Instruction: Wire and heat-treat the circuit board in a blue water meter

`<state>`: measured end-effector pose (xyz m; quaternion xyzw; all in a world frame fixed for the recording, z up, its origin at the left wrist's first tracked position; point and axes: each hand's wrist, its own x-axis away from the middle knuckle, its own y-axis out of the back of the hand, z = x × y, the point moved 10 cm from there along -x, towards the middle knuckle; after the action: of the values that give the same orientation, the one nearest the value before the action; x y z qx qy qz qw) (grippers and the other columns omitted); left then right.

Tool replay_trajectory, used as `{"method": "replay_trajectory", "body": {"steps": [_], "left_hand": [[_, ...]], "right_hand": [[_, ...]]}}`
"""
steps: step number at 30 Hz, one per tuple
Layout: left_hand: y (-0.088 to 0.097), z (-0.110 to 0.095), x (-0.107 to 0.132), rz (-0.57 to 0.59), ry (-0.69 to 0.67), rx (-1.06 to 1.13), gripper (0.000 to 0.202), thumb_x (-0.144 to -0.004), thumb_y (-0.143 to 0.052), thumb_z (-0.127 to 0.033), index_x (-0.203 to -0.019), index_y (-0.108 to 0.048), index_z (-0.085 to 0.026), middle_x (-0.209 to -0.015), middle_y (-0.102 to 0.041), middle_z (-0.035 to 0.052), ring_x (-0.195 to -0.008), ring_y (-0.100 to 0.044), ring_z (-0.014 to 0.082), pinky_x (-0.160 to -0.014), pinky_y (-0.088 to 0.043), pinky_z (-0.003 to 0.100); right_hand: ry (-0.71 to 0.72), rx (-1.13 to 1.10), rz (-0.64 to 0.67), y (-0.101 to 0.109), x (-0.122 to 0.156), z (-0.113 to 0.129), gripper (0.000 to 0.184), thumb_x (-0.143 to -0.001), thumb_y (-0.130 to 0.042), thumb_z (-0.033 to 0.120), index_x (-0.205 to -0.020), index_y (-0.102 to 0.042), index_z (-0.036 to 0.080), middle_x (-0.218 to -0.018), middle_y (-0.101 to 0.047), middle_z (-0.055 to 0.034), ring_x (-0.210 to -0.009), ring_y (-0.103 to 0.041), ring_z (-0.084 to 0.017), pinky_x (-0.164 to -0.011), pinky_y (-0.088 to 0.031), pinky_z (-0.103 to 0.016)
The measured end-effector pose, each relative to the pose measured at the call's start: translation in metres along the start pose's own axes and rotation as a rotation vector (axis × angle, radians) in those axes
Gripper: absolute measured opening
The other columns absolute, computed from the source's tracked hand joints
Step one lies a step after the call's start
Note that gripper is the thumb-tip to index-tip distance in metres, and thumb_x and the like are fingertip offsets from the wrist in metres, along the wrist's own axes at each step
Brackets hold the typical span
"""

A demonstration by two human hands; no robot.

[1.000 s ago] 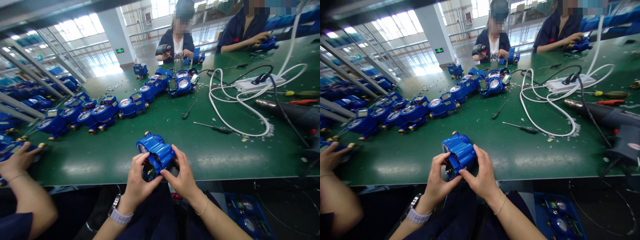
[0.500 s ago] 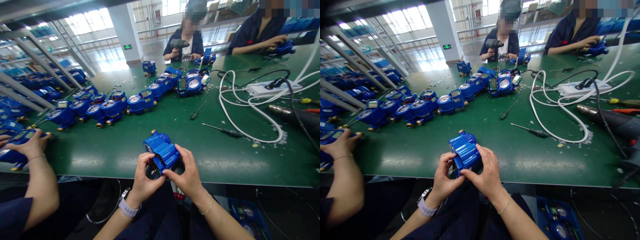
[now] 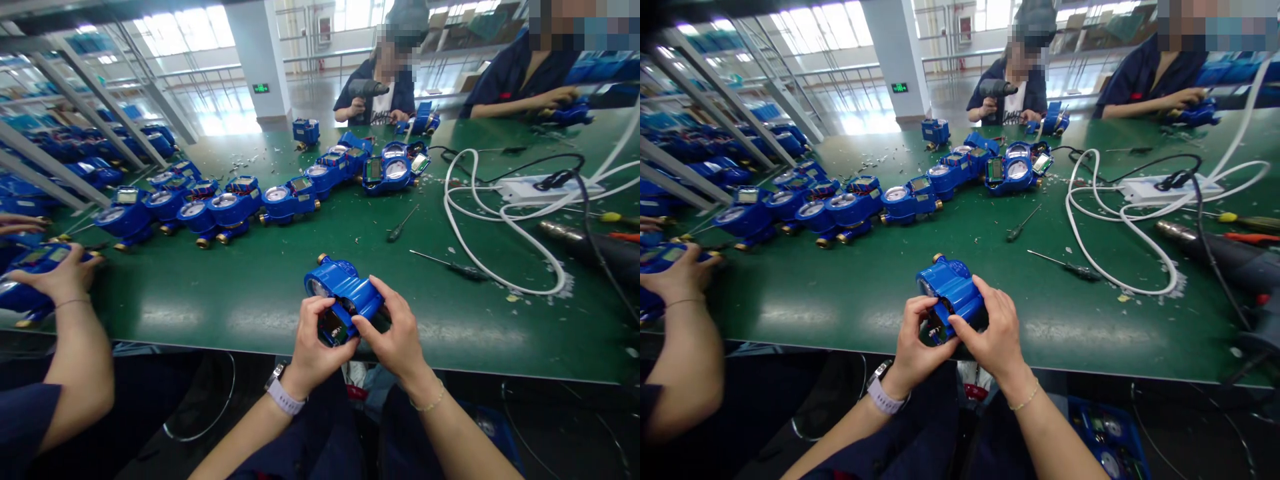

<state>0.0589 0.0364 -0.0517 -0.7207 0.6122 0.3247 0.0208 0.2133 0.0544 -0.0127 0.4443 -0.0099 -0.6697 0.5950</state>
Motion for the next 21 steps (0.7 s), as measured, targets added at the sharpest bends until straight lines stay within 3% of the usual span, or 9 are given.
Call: {"method": "replay_trajectory", "body": {"steps": [8, 15, 21], "left_hand": [[0.009, -0.008, -0.013, 0.117, -0.031, -0.025, 0.06, -0.068, -0.077, -0.022, -0.12, -0.046, -0.022, -0.114, -0.052, 0.0084, -0.106, -0.056, 0.0227, -0.083, -0.052, 0.034], [0.007, -0.024, -0.016, 0.232, -0.114, -0.161, 0.051, -0.074, -0.072, -0.021, -0.119, -0.048, -0.025, -0.114, -0.049, 0.008, -0.107, -0.055, 0.0234, -0.089, -0.052, 0.039], [0.006, -0.016, -0.008, 0.334, -0.061, -0.297, 0.052, -0.075, -0.072, -0.027, -0.119, -0.045, -0.026, -0.113, -0.049, 0.0073, -0.099, -0.059, 0.0224, -0.08, -0.055, 0.037]], "right_hand": [[0.068, 0.08, -0.068, 0.003, 0.001, 0.012, 0.051, -0.092, -0.055, 0.052, -0.129, -0.05, 0.017, -0.11, -0.065, -0.0133, -0.098, -0.063, -0.029, -0.092, -0.046, -0.049], [0.058, 0.07, -0.047, 0.0, 0.003, 0.009, 0.053, -0.092, -0.055, 0.054, -0.131, -0.048, 0.019, -0.112, -0.064, -0.0134, -0.1, -0.062, -0.03, -0.092, -0.045, -0.049], [0.153, 0.068, -0.013, -0.007, 0.005, 0.018, 0.055, -0.092, -0.055, 0.055, -0.132, -0.045, 0.018, -0.12, -0.062, -0.0141, -0.106, -0.061, -0.03, -0.097, -0.04, -0.05]]}}
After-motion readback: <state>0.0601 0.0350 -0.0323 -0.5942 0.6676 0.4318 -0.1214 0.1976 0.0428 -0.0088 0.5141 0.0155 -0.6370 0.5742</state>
